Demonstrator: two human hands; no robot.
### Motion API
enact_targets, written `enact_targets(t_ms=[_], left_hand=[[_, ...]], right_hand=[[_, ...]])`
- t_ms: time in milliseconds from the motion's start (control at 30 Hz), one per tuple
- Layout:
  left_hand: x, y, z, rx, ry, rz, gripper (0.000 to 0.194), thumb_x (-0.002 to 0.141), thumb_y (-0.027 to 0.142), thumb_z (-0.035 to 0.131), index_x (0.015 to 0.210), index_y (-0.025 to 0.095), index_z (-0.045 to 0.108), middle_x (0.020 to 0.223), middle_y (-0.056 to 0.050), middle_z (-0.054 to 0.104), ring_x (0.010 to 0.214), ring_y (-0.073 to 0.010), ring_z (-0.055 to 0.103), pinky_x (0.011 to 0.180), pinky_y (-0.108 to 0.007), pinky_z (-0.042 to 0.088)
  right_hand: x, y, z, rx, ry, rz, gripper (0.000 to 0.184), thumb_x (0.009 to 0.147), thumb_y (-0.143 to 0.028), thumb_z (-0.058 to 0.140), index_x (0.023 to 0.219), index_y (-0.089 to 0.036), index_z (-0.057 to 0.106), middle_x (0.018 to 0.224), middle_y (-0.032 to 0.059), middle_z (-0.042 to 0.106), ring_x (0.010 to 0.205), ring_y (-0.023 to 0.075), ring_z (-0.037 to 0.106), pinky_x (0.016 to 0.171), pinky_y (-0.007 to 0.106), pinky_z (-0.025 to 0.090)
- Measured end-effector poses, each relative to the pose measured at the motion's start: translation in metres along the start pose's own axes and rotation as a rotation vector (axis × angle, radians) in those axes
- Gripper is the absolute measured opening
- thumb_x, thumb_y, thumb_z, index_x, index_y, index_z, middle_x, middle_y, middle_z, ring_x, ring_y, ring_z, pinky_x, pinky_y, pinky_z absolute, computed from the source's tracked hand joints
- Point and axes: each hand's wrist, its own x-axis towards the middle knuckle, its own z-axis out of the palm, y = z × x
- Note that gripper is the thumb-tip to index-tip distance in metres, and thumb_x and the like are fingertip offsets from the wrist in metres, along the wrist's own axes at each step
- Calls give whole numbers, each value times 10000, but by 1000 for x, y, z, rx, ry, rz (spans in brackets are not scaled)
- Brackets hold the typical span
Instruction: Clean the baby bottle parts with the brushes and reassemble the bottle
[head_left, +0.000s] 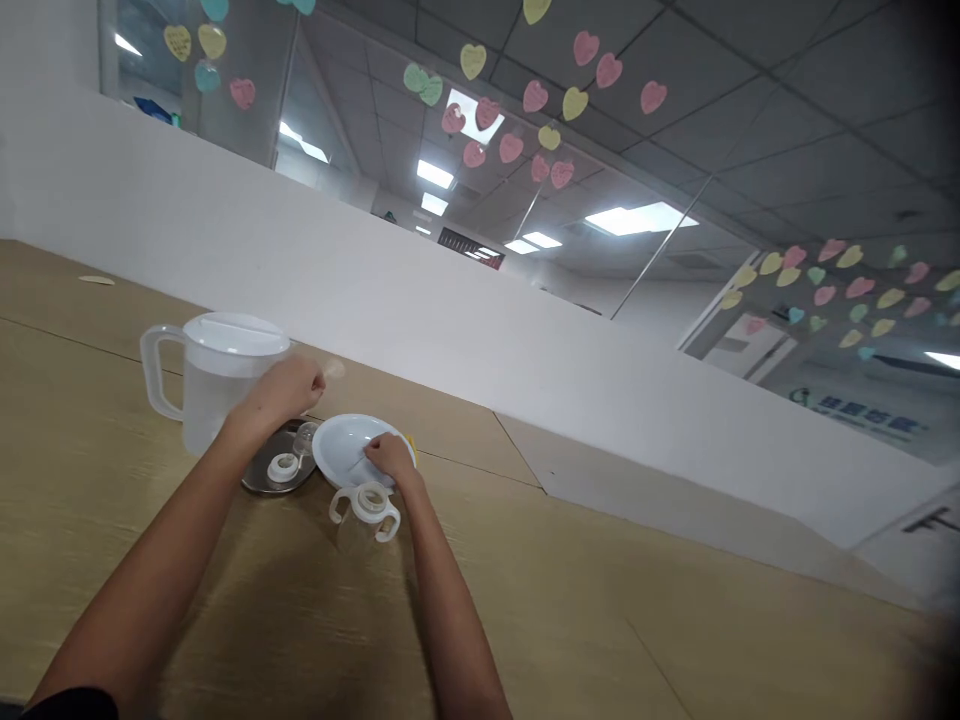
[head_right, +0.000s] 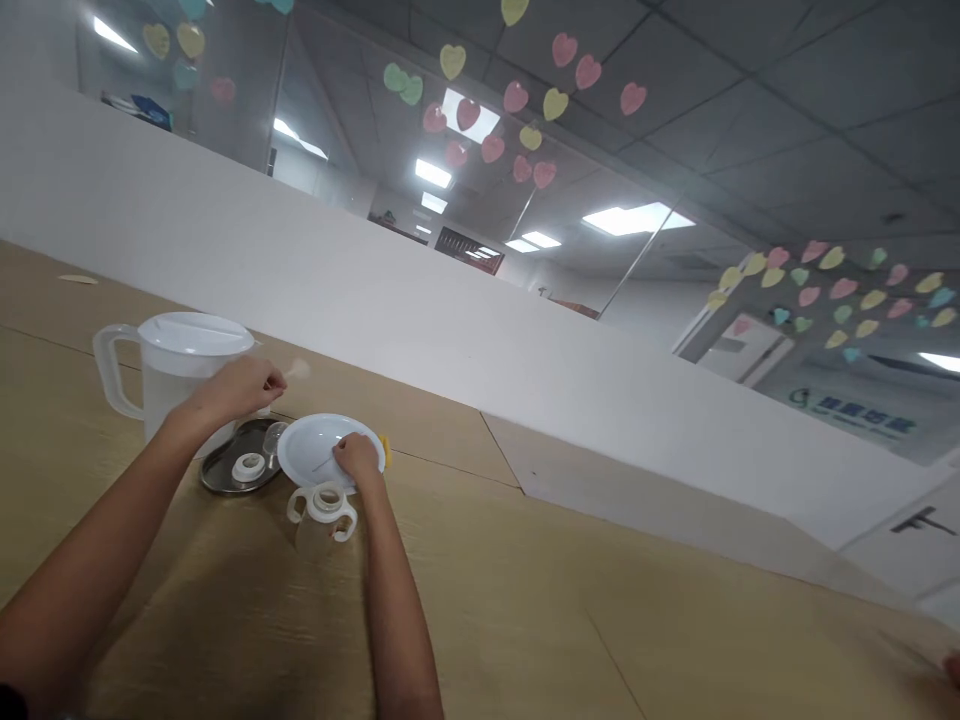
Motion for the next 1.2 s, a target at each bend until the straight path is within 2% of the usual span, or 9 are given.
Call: enact_targets(t_ms=[133,233,367,467,600,867,1200], left_hand=[[-5,29,-14,-232,167,110,245,742,231,496,836,193,719,839,-56,744,792,-207,690,747,-272,503],[-6,44,-11,-408,224,150,232,739,273,534,903,178,668,827,-49,733,749,-187,686,692,-262,519],[-6,57,0,-465,245,201,326,765,289,534,1055,191,646,854,-39,731,775,-173,683,743,-274,532],[-7,65,2,-466,262,223,284,788,314,507,968,206,698,900,-32,738,824,-180,681,796,-286,534],[-10,72,-1,-520,260,177,260,764,326,529,903,216,719,910,-17,744,835,-185,679,790,-280,539],[-13,81,-2,-656,159,139,290,738,344,556,937,219,725,945,-14,742,883,-195,673,826,-303,537],[-14,81,-4,-755,169,169,278,719,332,584,913,194,727,895,-31,738,847,-193,679,804,-310,535]], right_hand=[[-3,6,-37,173,239,14,285,908,-254,470,1051,-208,712,1074,62,730,964,153,671,822,225,466],[-18,9,-72,643,637,-96,205,857,-264,530,935,-184,702,907,54,748,803,157,688,774,261,514],[-53,-1,-109,1070,896,-288,152,846,-303,590,965,-214,556,814,4,724,716,127,677,731,268,547],[-77,-18,-122,1229,922,-394,270,866,-362,607,1058,-240,461,887,6,729,759,119,685,773,292,570],[-95,-37,-123,1248,990,-484,248,903,-369,568,1090,-228,487,971,39,709,870,145,697,862,345,576],[-90,-42,-108,1146,1035,-585,226,931,-378,527,1098,-227,538,996,51,673,1015,189,673,931,391,558],[-88,-46,-104,966,1108,-643,163,965,-317,469,1066,-221,554,970,39,655,947,149,681,871,321,578]])
